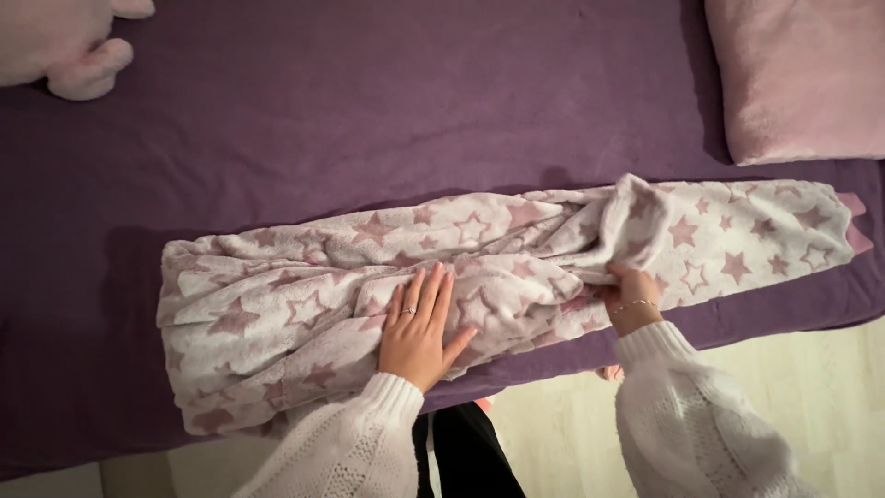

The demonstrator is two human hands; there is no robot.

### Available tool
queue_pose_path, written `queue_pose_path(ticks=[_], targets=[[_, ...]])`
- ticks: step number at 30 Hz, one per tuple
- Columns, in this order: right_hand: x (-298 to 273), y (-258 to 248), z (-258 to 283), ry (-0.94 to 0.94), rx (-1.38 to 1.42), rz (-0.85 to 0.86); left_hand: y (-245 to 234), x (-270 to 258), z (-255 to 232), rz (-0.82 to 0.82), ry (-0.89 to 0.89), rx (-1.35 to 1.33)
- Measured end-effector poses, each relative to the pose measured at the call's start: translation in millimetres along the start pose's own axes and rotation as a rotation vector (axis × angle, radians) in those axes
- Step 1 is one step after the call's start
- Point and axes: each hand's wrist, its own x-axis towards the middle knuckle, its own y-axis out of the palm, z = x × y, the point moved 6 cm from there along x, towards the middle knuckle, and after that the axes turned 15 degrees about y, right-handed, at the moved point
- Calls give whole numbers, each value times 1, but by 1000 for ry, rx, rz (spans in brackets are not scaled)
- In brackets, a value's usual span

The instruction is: The person folds a white blanket with pink stars on a purple bed. They fold the blanket in half lengthwise, then fold it into thirds, and finally fold it in half again to create a compact bundle.

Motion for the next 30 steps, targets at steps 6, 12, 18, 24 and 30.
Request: queue_pose_path(ticks=[6,12,18,24,30], targets=[[-45,16,20,65,-177,16,-12,37,-7,-40,13,-63],[-61,48,36,303,-75,285,40,112,-68,-34,245,-168],[-24,44,36,232,-13,388,119,116,-156,-368,390,145],[34,-7,5,325,53,351,92,114,-137,-342,221,447],[-35,-7,9,290,-123,258,10,119,-105,-190,75,83]])
